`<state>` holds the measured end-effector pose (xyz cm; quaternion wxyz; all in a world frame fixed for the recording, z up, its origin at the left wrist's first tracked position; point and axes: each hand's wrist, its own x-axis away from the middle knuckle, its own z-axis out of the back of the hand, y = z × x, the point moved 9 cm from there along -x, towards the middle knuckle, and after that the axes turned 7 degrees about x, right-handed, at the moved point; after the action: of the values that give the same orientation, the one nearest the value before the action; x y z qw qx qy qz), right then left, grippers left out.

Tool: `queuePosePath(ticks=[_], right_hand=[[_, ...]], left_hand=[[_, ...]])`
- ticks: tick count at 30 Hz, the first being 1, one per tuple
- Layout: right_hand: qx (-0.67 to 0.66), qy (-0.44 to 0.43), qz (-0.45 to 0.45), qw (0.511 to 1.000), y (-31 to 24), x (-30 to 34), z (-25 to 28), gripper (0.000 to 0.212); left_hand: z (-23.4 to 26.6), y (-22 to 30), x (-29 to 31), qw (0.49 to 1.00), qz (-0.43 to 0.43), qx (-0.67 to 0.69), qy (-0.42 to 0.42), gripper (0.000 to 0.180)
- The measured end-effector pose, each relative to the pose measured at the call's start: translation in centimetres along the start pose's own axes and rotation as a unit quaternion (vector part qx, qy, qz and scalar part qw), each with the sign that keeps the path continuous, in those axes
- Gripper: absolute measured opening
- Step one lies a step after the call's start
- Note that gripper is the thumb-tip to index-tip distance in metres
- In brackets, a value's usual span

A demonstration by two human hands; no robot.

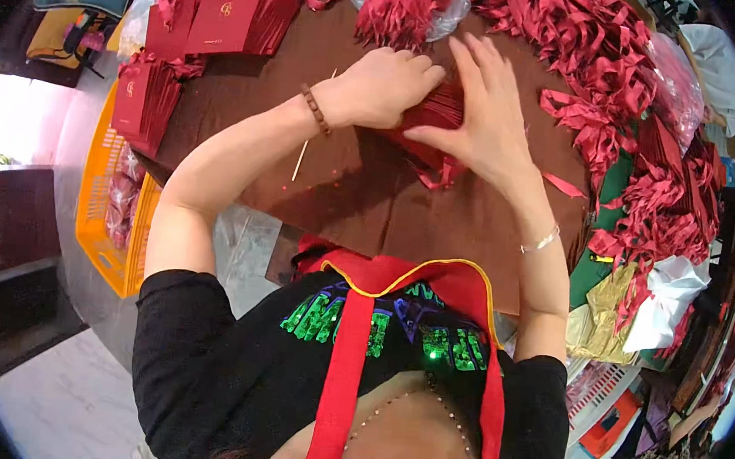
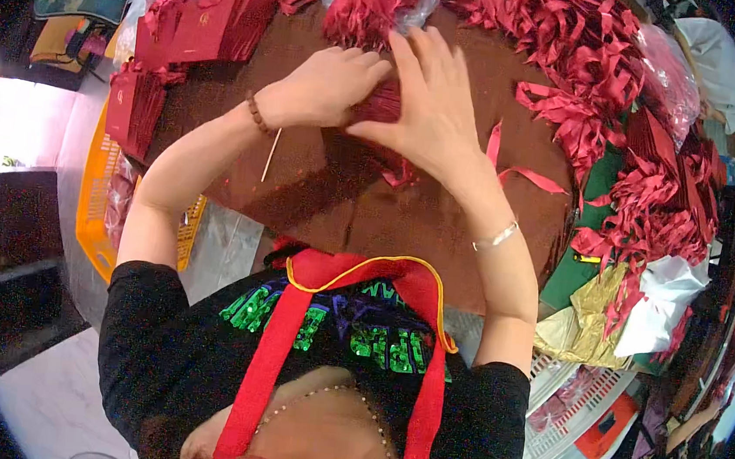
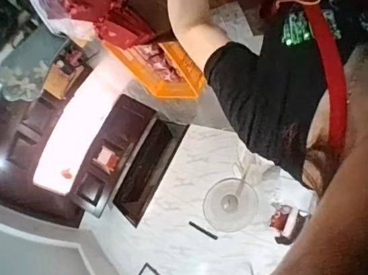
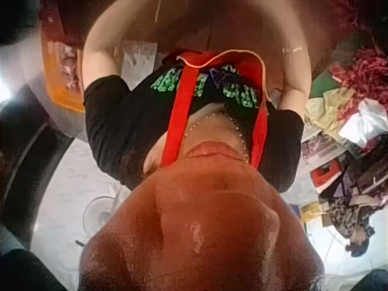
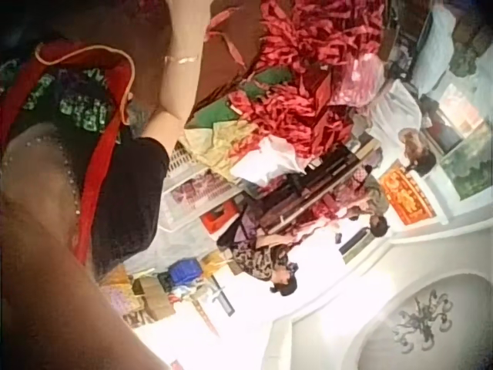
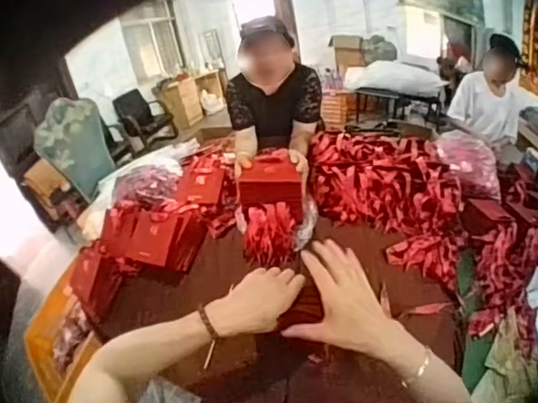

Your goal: Organizing and bundling red paper gift bags with ribbons in a factory setting.

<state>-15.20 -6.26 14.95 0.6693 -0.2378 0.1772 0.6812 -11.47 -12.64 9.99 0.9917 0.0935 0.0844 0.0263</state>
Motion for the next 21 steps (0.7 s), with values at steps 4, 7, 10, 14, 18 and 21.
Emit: queuePosePath(ticks=[4, 7, 10, 14, 18, 21], right_hand=[[-0.029, -0.145, -0.042, 0.988, 0.6, -0.5, -5.7, 0.103], [-0.019, -0.188, -0.065, 0.980, 1.0, 0.0, -6.4, 0.111], [0.056, -0.208, -0.051, 0.975, 0.5, -0.4, -6.4, 0.099], [0.110, -0.243, -0.003, 0.964, -0.3, -1.1, -7.0, 0.061], [0.117, -0.296, 0.000, 0.948, -0.7, -1.6, -7.5, 0.047], [0.068, -0.280, -0.007, 0.958, -0.1, -1.1, -7.8, 0.057]], left_hand=[[-0.2, -0.1, -0.3, 1.000, -0.002, 0.025, -0.014, 0.033], [1.6, -1.0, 0.6, 0.990, 0.011, 0.133, -0.044, 0.068], [4.3, -4.4, 3.7, 0.971, 0.003, 0.236, 0.044, 0.098], [0.1, -6.6, 6.9, 0.877, 0.064, 0.460, 0.121, 0.095], [-4.2, -6.7, 6.6, 0.828, 0.104, 0.540, 0.112, 0.089], [-5.3, -7.3, 6.9, 0.772, 0.127, 0.598, 0.177, 0.087]])
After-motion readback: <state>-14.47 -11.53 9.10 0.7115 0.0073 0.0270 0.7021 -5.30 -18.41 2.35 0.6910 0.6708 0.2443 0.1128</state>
